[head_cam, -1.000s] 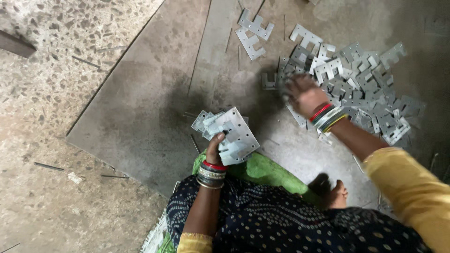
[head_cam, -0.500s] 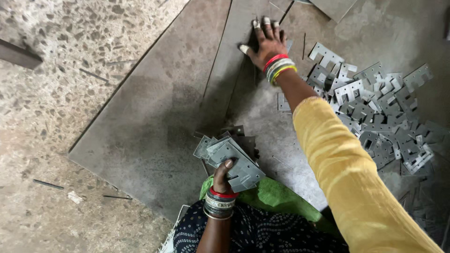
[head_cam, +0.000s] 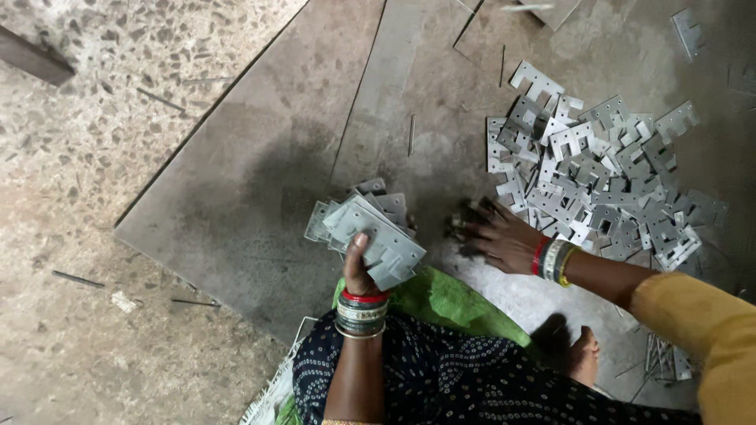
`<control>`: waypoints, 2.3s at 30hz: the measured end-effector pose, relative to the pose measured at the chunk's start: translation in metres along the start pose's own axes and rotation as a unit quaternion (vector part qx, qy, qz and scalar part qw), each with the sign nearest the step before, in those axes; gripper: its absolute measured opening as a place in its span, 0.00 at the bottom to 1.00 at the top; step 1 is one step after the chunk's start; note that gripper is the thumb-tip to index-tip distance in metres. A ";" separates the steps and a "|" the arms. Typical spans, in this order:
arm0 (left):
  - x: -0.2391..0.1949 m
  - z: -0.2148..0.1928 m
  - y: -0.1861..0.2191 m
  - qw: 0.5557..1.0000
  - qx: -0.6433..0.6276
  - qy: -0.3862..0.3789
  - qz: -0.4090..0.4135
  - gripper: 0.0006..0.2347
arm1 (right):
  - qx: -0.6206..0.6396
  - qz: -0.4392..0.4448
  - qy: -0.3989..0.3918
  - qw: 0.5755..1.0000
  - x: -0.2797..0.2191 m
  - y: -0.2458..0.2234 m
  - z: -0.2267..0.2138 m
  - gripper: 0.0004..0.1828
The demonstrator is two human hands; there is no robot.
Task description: The person picks up metal E-shaped components from a pile on the floor and stacks them into organized groups by hand.
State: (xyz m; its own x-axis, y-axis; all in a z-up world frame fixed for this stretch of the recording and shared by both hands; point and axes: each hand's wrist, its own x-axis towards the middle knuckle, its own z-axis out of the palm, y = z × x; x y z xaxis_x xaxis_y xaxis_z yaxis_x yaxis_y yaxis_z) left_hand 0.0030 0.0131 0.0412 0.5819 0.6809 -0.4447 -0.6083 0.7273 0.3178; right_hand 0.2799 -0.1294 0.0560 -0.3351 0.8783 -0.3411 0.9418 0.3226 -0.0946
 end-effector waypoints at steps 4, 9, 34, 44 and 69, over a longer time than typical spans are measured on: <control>0.000 0.006 0.015 0.998 0.000 -0.013 0.059 0.26 | -0.088 -0.038 0.053 0.994 0.022 0.018 0.010 0.34; -0.001 0.005 0.029 0.994 0.000 -0.003 0.109 0.26 | 0.129 0.217 0.283 0.925 0.151 0.041 -0.006 0.42; -0.015 -0.007 0.088 0.990 0.086 0.059 0.095 0.16 | 0.173 -0.004 0.274 0.946 0.146 -0.139 0.018 0.17; -0.057 0.013 0.118 0.983 0.021 0.014 0.181 0.20 | 0.256 0.057 0.185 0.947 0.265 -0.096 -0.056 0.18; 0.138 0.087 0.086 0.311 0.882 -0.351 0.046 0.37 | 0.332 0.296 0.449 0.775 0.149 -0.074 -0.013 0.69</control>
State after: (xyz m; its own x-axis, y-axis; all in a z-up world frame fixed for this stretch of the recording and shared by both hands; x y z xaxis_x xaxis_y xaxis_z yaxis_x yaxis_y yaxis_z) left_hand 0.0779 0.1772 0.0799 0.9566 0.1070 -0.2710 0.2434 -0.8047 0.5415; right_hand 0.1599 -0.0176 0.0247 0.5591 0.7903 0.2505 0.6430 -0.2226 -0.7328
